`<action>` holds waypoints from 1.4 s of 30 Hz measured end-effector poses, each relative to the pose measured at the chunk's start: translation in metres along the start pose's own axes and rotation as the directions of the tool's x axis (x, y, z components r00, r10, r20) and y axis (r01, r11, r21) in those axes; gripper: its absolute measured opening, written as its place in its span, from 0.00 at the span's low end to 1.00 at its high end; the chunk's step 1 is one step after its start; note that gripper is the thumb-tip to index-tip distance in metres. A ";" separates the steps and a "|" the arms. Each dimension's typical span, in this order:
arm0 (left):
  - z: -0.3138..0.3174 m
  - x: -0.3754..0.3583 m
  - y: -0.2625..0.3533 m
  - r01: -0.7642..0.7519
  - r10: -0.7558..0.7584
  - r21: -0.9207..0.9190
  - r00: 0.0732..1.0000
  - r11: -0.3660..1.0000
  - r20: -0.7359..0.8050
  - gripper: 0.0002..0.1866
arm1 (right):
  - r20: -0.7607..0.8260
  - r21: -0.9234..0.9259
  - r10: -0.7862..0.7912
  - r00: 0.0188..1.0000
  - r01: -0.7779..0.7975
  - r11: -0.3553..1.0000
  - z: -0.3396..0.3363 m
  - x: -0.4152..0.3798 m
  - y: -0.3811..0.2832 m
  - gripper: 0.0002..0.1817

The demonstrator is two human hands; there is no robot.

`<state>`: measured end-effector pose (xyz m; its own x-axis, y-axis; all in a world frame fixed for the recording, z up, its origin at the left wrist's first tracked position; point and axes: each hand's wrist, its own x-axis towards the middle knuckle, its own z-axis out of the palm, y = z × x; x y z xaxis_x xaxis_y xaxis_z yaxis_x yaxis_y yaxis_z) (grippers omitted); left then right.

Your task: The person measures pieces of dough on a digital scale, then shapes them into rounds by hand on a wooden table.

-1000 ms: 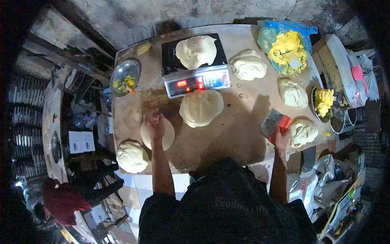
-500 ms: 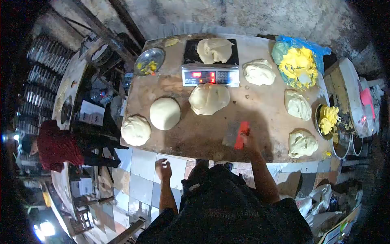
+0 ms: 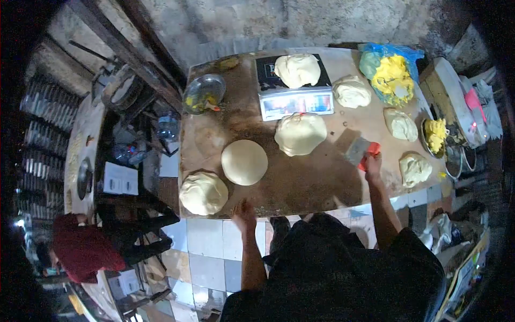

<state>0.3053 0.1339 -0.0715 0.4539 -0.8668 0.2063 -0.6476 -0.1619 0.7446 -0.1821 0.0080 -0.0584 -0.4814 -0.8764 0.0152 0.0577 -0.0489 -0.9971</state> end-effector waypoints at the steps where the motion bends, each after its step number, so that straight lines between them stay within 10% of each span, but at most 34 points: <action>1: 0.029 0.019 0.009 -0.008 0.014 -0.184 1.000 0.983 0.027 0.09 | -0.065 0.063 0.064 0.996 -0.060 0.996 0.017 -0.014 -0.004 0.07; 6: 0.103 0.132 0.144 -0.254 0.323 -0.315 0.928 0.914 0.188 0.12 | 0.183 -0.194 -0.128 0.975 0.164 0.967 0.065 -0.030 -0.019 0.18; 9: 0.145 0.203 0.207 -0.341 0.432 -0.406 0.889 0.848 0.154 0.12 | 0.134 -0.351 0.039 0.990 0.011 0.936 0.089 -0.016 -0.044 0.21; 12: 0.218 0.281 0.230 -0.234 0.181 0.086 0.896 0.968 0.405 0.21 | 0.144 -0.394 -0.170 0.975 0.214 0.894 0.117 0.023 -0.048 0.23; 14: 0.292 0.310 0.202 -0.349 0.325 0.096 0.924 0.932 0.201 0.23 | 0.222 -0.146 -0.043 0.974 0.077 0.986 0.137 0.045 -0.069 0.21; 24: 0.208 0.294 0.274 -0.232 0.217 0.069 0.961 0.970 0.174 0.12 | 0.232 -0.266 -0.419 0.878 0.471 0.841 0.289 0.176 -0.081 0.24; 26: 0.196 0.299 0.278 -0.164 0.096 0.290 0.967 0.943 0.236 0.12 | 0.259 -0.236 -0.378 0.889 0.437 0.868 0.307 0.176 -0.079 0.23; 27: 0.189 0.301 0.274 -0.164 0.093 0.301 0.967 0.940 0.236 0.12 | 0.469 -0.190 0.065 0.881 0.028 0.981 0.308 0.171 -0.090 0.24; 29: 0.169 0.303 0.265 -0.362 0.317 0.229 0.925 0.904 0.211 0.13 | 0.557 -0.268 -0.227 0.799 0.431 0.861 0.304 0.141 -0.052 0.28; 31: 0.141 0.296 0.282 -0.385 0.376 0.036 0.916 0.922 0.141 0.13 | 0.607 -0.305 -0.231 0.760 0.491 0.816 0.270 0.141 -0.046 0.23; 32: 0.120 0.288 0.304 -0.123 0.179 -0.225 0.952 0.967 0.247 0.13 | 0.669 -0.334 -0.218 0.711 0.550 0.766 0.247 0.137 -0.045 0.19; 35: 0.094 0.255 0.352 0.144 0.120 -0.661 0.934 0.737 0.338 0.17 | 0.427 -0.495 -0.237 0.873 0.445 0.746 0.170 0.120 -0.091 0.22; 36: 0.111 0.235 0.360 -0.037 0.280 -0.563 0.893 0.826 0.351 0.24 | 0.312 -0.653 -0.112 0.944 0.298 0.696 0.137 0.114 -0.101 0.22; 37: 0.128 0.215 0.367 -0.251 0.436 -0.460 0.827 0.852 0.356 0.31 | 0.039 -0.385 0.112 0.993 -0.088 0.919 0.099 0.106 -0.079 0.21; 39: 0.154 0.184 0.410 -0.659 0.721 -0.311 0.554 0.685 0.415 0.38 | -0.288 -0.058 0.084 0.954 -0.105 0.993 0.019 0.097 -0.027 0.21; 40: 0.205 0.139 0.387 -0.651 0.680 -0.257 0.558 0.714 0.476 0.38 | -0.398 -0.179 -0.256 0.881 0.200 0.963 -0.009 0.093 -0.019 0.23; 42: 0.304 0.051 0.341 -0.645 0.586 -0.138 0.556 0.751 0.590 0.37 | -0.571 -0.070 -0.066 0.818 0.031 0.997 -0.039 0.071 -0.070 0.29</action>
<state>-0.0788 -0.1089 -0.0004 -0.4881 -0.8548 0.1764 -0.6949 0.5029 0.5141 -0.2543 -0.0317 0.0095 -0.8970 -0.4406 0.0355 -0.0185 -0.0427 -0.9989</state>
